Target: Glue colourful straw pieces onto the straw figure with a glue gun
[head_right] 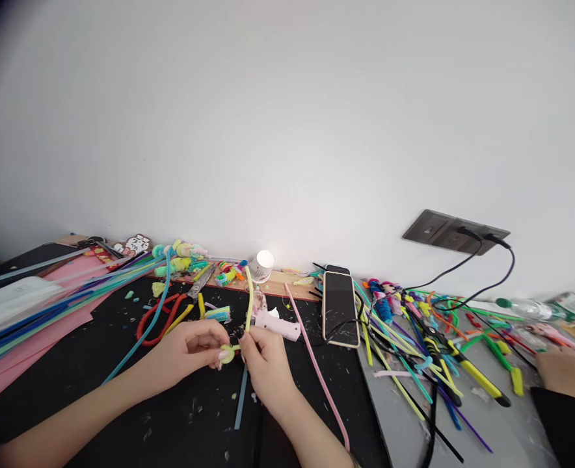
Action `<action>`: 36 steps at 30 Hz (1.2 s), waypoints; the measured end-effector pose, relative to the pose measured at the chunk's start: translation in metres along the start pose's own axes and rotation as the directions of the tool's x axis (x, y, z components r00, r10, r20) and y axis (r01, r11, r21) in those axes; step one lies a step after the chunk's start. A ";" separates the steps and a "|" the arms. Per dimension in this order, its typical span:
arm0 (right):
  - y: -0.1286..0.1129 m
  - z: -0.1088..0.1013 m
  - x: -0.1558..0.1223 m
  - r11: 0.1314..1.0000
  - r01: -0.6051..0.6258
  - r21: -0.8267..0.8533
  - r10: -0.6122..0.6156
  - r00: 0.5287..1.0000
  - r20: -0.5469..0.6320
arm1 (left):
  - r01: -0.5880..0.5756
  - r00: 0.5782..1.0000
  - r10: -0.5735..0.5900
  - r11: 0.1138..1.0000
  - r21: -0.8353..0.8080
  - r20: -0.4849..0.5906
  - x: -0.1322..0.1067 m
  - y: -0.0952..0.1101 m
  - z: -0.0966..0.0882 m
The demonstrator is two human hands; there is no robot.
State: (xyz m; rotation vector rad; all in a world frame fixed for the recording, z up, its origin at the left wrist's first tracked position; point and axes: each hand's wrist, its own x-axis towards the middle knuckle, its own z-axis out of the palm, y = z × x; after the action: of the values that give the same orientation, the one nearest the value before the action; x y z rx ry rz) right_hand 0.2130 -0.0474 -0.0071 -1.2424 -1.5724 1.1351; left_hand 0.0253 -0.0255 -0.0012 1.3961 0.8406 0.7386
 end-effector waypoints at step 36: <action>0.010 -0.036 0.014 0.833 0.130 -0.538 -0.303 0.921 -0.245 | -0.127 0.907 0.031 0.971 -0.201 -0.421 0.005 0.005 -0.011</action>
State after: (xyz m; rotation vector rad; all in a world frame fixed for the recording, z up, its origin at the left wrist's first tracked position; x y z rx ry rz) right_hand 0.2470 -0.0273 -0.0062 -1.4488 -1.7612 0.3343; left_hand 0.0187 -0.0148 0.0039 1.0881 0.9964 1.1852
